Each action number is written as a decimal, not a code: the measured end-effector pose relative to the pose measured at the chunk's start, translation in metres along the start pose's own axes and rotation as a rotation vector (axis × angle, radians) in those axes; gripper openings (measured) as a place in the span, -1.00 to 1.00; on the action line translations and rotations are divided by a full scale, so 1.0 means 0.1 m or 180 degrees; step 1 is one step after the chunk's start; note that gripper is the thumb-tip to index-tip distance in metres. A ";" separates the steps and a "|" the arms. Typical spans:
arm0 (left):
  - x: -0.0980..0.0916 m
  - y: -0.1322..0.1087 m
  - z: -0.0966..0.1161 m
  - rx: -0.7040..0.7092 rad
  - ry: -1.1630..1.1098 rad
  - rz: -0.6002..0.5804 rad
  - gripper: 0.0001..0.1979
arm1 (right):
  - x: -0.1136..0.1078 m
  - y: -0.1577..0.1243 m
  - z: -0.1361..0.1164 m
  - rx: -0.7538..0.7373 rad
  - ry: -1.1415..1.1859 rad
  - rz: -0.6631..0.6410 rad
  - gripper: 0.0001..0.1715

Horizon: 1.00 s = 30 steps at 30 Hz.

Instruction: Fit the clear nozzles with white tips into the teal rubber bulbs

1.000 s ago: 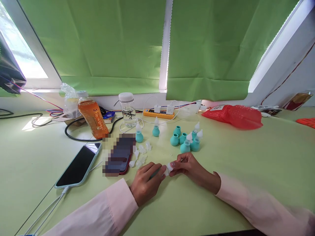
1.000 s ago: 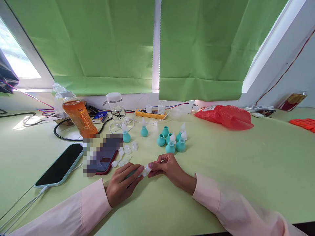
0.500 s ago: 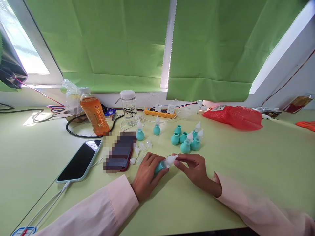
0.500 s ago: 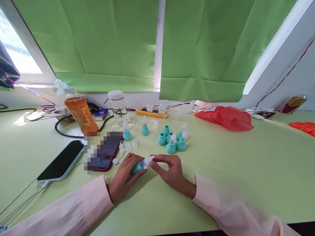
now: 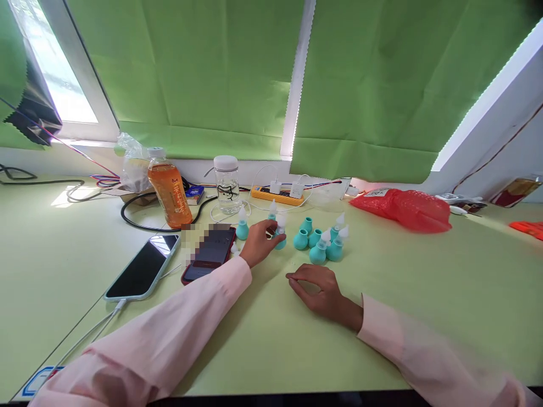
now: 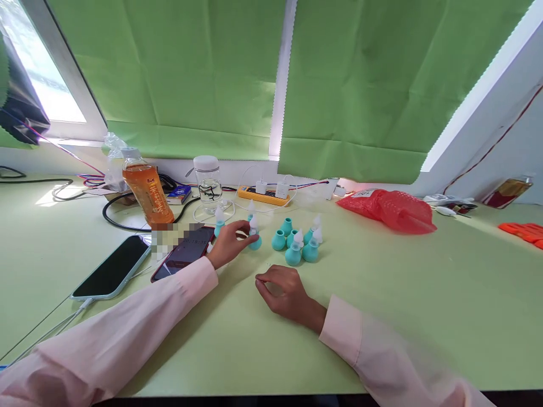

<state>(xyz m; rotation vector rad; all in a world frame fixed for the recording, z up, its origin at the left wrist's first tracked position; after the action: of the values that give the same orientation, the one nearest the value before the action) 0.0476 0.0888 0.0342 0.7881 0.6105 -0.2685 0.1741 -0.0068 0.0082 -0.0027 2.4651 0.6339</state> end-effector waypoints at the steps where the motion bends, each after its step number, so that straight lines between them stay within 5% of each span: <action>1: 0.04 0.05 -0.04 0.0013 0.0023 -0.0122 -0.81 | 0.01 -0.01 0.01 -0.0017 -0.0010 -0.0046 -0.85; 7: 0.11 0.15 -0.16 0.0078 0.0267 -0.0564 -0.82 | 0.04 0.02 0.06 -0.0026 -0.0214 -0.0100 -0.80; 12: -0.11 0.05 -0.18 0.0111 0.0747 -0.0780 -0.57 | 0.08 0.04 0.10 -0.0024 -0.0543 -0.0192 -0.77; 17: -0.30 -0.15 -0.15 0.0416 0.1294 -0.1311 -0.67 | 0.13 0.01 0.11 -0.0112 -0.0878 -0.0360 -0.72; 22: -0.18 -0.26 -0.13 0.0591 0.1549 -0.1720 -0.73 | 0.19 0.00 0.08 -0.0323 -0.0956 -0.0465 -0.68; 30: -0.23 -0.18 -0.09 0.0592 0.1649 -0.1598 -0.75 | 0.16 0.12 0.06 -0.0633 -0.0934 0.0167 -0.74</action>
<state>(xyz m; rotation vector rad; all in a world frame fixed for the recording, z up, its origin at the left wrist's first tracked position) 0.0180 0.0832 0.0329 0.8807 1.2906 -0.5950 0.1624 0.0090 0.0006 0.0725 2.1189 0.8371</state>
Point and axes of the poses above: each hand's wrist, its own y-axis towards the middle knuckle, its own x-axis out of the palm, z = x × y, the point moved 4 cm from there along y, towards the middle knuckle, and after that the axes turned 15 degrees about x, right-handed, at the moved point
